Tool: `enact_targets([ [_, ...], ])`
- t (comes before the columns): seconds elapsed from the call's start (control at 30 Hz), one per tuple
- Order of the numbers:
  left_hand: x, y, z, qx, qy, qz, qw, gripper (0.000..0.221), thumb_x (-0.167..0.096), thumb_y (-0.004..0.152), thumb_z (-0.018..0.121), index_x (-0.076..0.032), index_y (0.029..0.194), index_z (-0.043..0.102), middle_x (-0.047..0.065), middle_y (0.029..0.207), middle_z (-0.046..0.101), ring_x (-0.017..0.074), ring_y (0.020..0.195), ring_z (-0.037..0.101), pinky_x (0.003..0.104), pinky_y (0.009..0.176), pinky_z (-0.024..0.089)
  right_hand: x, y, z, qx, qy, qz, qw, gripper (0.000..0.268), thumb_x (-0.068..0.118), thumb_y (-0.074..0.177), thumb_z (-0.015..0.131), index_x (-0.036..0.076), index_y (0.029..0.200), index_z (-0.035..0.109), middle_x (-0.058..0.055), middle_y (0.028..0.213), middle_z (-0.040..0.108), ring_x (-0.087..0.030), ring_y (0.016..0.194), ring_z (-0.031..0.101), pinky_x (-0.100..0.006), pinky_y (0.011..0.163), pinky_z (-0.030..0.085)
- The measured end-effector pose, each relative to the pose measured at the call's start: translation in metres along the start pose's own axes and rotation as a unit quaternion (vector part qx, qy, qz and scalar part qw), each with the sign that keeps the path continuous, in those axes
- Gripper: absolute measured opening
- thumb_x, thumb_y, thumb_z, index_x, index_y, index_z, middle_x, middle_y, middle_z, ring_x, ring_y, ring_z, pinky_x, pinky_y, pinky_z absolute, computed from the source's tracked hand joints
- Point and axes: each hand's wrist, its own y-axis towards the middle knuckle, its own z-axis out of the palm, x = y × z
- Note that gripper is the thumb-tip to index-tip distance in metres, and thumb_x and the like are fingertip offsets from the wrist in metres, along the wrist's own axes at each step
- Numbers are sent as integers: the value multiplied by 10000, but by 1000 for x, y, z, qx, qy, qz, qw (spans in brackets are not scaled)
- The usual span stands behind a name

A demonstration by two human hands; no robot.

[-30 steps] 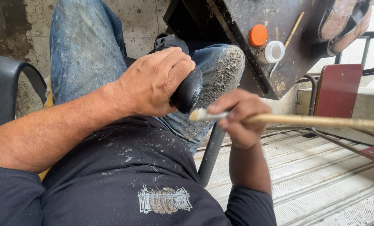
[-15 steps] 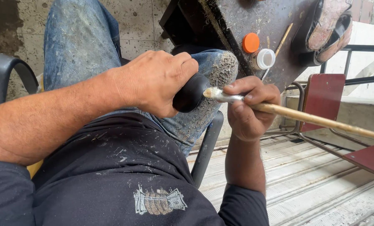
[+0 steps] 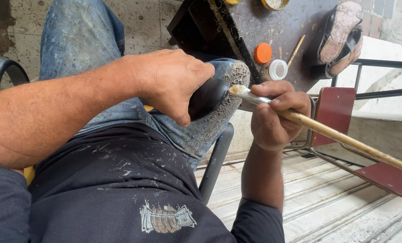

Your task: Applying adhesive to the sole and edges of a shoe using a brush for repair

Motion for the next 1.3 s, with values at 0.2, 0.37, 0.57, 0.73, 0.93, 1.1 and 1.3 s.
enact_targets([
  [0.2, 2, 9, -4, 20, 9, 13, 1000, 847, -557, 571, 923, -116, 1190, 549, 130, 1133, 710, 386, 1036, 680, 491, 812, 553, 10, 1, 9, 56, -54, -39, 996, 167, 101, 948, 717, 139, 938, 555, -148, 973, 689, -224, 896, 705, -267, 751, 601],
  [0.37, 0, 12, -10, 46, 13, 0, 999, 877, -569, 571, 926, -143, 1244, 560, 137, 1167, 713, 377, 1052, 687, 480, 835, 555, 17, 2, 16, 128, -36, -59, 989, 141, 80, 929, 720, 122, 881, 595, -135, 989, 714, -219, 855, 729, -328, 778, 627],
  [0.57, -4, 13, -15, 58, 17, -4, 998, 844, -565, 573, 927, -140, 1229, 610, 144, 1181, 724, 381, 1057, 701, 475, 840, 569, 3, 10, 2, 51, -74, -66, 994, 135, 82, 954, 702, 127, 961, 575, -154, 960, 693, -223, 904, 708, -268, 749, 606],
  [0.73, -3, 11, -17, 72, 12, -7, 997, 809, -546, 587, 921, -150, 1229, 626, 121, 1180, 733, 367, 1061, 702, 461, 834, 569, 9, 2, 11, 95, -55, -65, 992, 156, 57, 912, 732, 114, 884, 589, -156, 960, 711, -229, 852, 723, -352, 802, 638],
  [0.93, -2, 17, -15, 73, 9, -16, 997, 856, -584, 594, 899, -154, 1270, 599, 142, 1224, 708, 368, 1103, 689, 472, 873, 567, 1, 8, 4, 39, -87, -38, 995, 160, 99, 946, 692, 112, 959, 533, -214, 951, 678, -243, 855, 694, -288, 711, 592],
  [1.1, 3, 17, -13, 64, 12, -20, 998, 848, -558, 603, 905, -130, 1261, 585, 141, 1210, 708, 374, 1068, 696, 474, 838, 572, 9, -4, 19, 63, -107, -58, 991, 154, 115, 917, 735, 103, 889, 584, -197, 927, 706, -263, 822, 729, -334, 719, 634],
  [1.3, 7, 20, 0, -8, 36, -3, 999, 832, -563, 592, 829, -99, 1230, 563, 134, 1158, 706, 405, 1060, 673, 509, 854, 561, 6, -12, 24, -18, -86, 29, 996, 222, 68, 951, 683, 89, 1067, 494, -220, 836, 648, -267, 694, 669, -311, 556, 594],
])
